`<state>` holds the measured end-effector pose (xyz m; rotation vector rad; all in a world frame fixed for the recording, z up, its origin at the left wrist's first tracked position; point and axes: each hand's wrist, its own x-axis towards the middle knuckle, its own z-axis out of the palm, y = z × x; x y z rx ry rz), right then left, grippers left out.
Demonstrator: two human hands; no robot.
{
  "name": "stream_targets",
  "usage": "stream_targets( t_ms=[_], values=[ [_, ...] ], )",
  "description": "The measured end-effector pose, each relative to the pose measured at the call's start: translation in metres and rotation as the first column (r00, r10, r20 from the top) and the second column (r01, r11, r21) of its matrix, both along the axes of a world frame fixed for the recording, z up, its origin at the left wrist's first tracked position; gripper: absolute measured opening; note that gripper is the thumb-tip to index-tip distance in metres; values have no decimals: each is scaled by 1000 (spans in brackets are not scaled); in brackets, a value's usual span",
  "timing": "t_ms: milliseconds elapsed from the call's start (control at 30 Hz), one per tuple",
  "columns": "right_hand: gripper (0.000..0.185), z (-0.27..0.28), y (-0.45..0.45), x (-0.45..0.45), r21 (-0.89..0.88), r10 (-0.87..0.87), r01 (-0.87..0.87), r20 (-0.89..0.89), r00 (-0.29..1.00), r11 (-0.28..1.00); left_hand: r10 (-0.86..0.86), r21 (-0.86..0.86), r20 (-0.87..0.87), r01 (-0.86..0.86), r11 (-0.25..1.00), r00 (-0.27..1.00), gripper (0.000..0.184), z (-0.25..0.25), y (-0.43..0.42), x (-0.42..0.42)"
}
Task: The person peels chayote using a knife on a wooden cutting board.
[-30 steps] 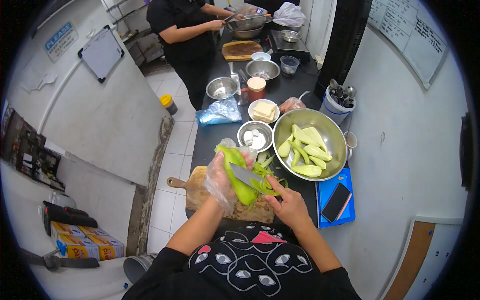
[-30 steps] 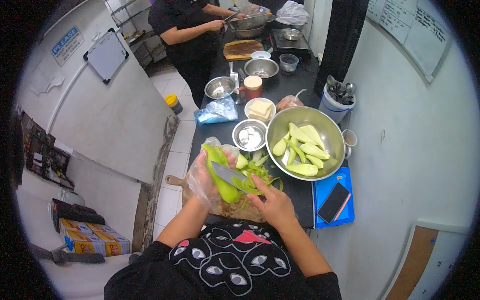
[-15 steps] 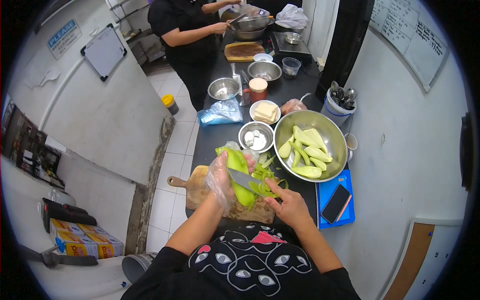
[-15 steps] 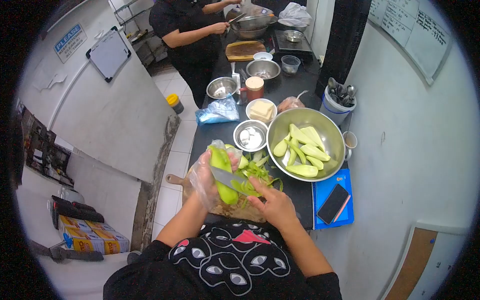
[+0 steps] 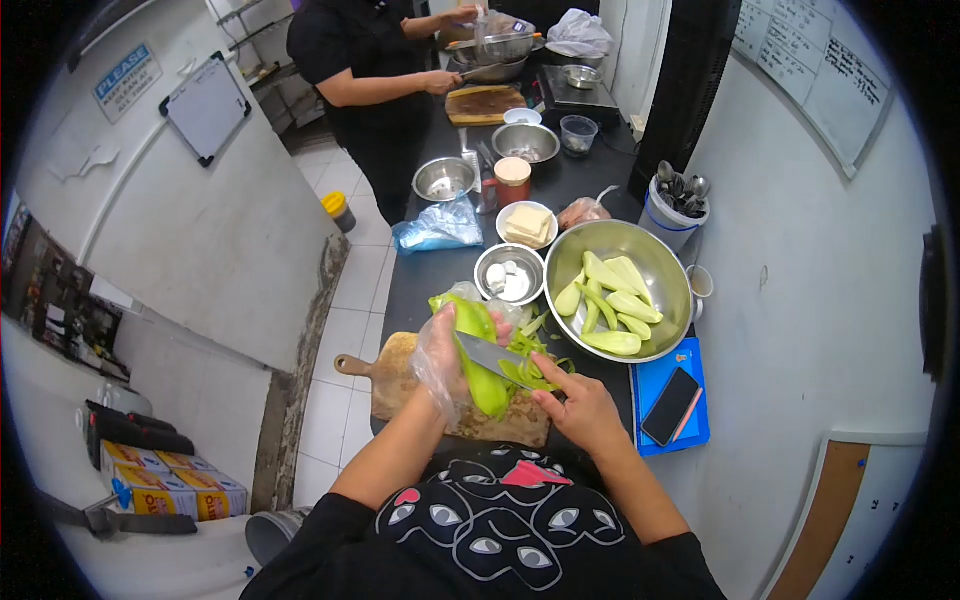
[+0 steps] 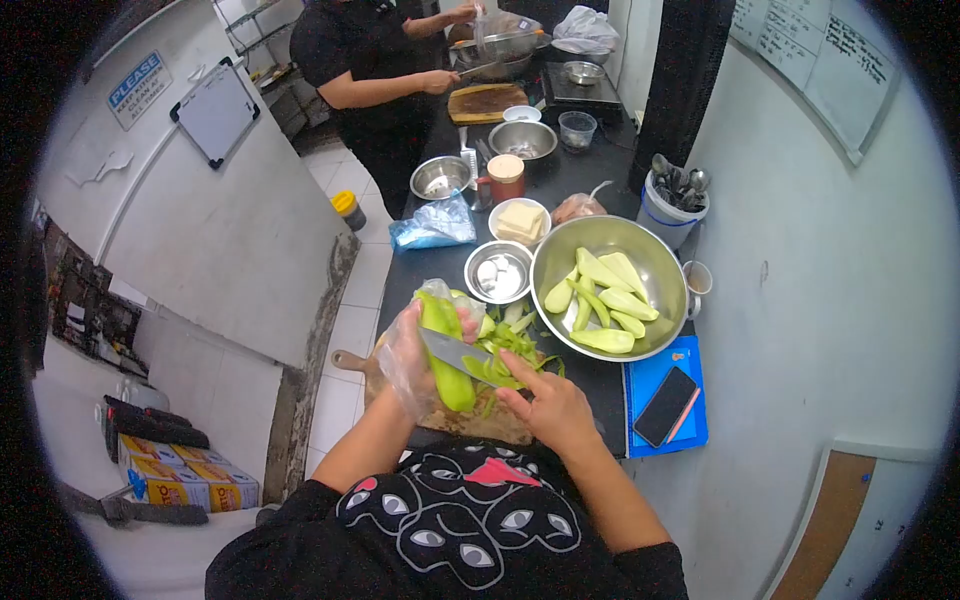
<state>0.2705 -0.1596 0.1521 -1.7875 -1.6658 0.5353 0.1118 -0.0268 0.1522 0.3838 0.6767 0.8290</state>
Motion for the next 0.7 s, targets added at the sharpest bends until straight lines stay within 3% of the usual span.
stream_targets(
  t_ms=[100, 200, 300, 500, 600, 700],
  values=[
    [50, 6, 2, -4, 51, -36, 33, 49, 998, 998, 101, 107, -16, -99, 989, 995, 53, 11, -12, 7],
    [51, 7, 5, -14, 113, -104, 94, 86, 991, 989, 199, 61, 106, -206, 977, 974, 52, 0, -11, 10],
    [52, 12, 7, -20, 34, -127, 124, 104, 986, 992, 282, 217, 110, -300, 929, 953, 51, -10, -13, 13],
    [52, 6, 13, -23, 132, -97, 101, -38, 995, 986, 330, 229, 122, -350, 908, 936, 54, -6, -18, 14],
    [49, 13, 16, -20, -71, -135, 135, 6, 991, 988, 170, 438, 131, -211, 874, 977, 54, -14, -21, 9],
    [46, 12, 16, -18, -203, -143, 84, -298, 944, 976, 186, 390, 83, -204, 898, 979, 50, -9, -23, 13]
  ],
)
